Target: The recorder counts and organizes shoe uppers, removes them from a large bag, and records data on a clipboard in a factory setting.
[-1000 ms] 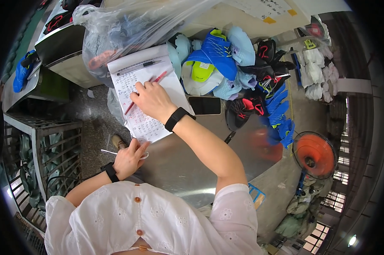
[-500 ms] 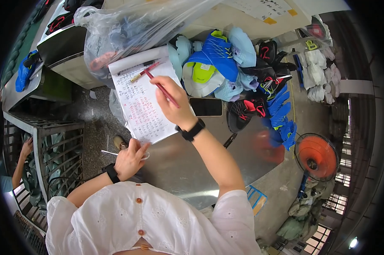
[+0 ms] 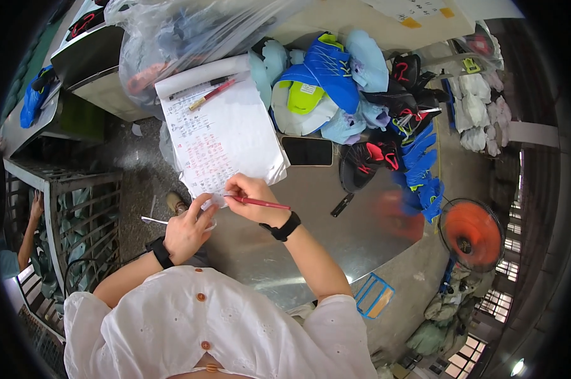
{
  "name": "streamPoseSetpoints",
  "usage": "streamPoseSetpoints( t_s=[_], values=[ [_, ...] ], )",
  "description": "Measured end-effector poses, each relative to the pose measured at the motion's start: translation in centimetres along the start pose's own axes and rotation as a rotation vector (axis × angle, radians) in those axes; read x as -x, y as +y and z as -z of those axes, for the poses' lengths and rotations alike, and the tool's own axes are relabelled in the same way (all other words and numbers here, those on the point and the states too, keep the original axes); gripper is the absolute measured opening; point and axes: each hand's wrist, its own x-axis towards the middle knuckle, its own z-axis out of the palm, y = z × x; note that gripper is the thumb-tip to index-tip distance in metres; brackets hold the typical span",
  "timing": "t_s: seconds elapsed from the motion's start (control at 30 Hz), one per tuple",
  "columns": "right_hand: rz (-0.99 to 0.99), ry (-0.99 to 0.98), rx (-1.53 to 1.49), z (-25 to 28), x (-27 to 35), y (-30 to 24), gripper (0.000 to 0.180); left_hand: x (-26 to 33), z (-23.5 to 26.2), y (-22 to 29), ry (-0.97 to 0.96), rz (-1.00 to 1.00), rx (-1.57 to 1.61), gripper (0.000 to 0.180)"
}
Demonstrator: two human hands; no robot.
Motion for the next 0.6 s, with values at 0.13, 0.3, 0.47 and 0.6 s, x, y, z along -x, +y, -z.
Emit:
streamPoseSetpoints(
  t_s=[0.13, 0.3, 0.47, 0.6],
  values=[
    [0.169, -0.03, 0.062, 0.4, -0.1, 1.4, 0.013, 0.1, -0.2, 0.1, -0.004, -0.013, -0.029, 0.056],
    [0.255, -0.031, 0.164, 0.1, -0.4, 1.6, 0.015, -0.1, -0.4, 0.3, -0.025, 0.008, -0.087, 0.061],
    [0.296, -0.021, 0.212, -0.4, -0.4, 2.0, 0.017, 0.1, -0.6, 0.2, -0.022, 0.02, -0.094, 0.063],
    [0.326, 0.037, 0.207, -0.6, -0.4, 1.7, 0.019, 0.0, -0.8, 0.2, -0.018, 0.018, -0.071, 0.064]
  ],
)
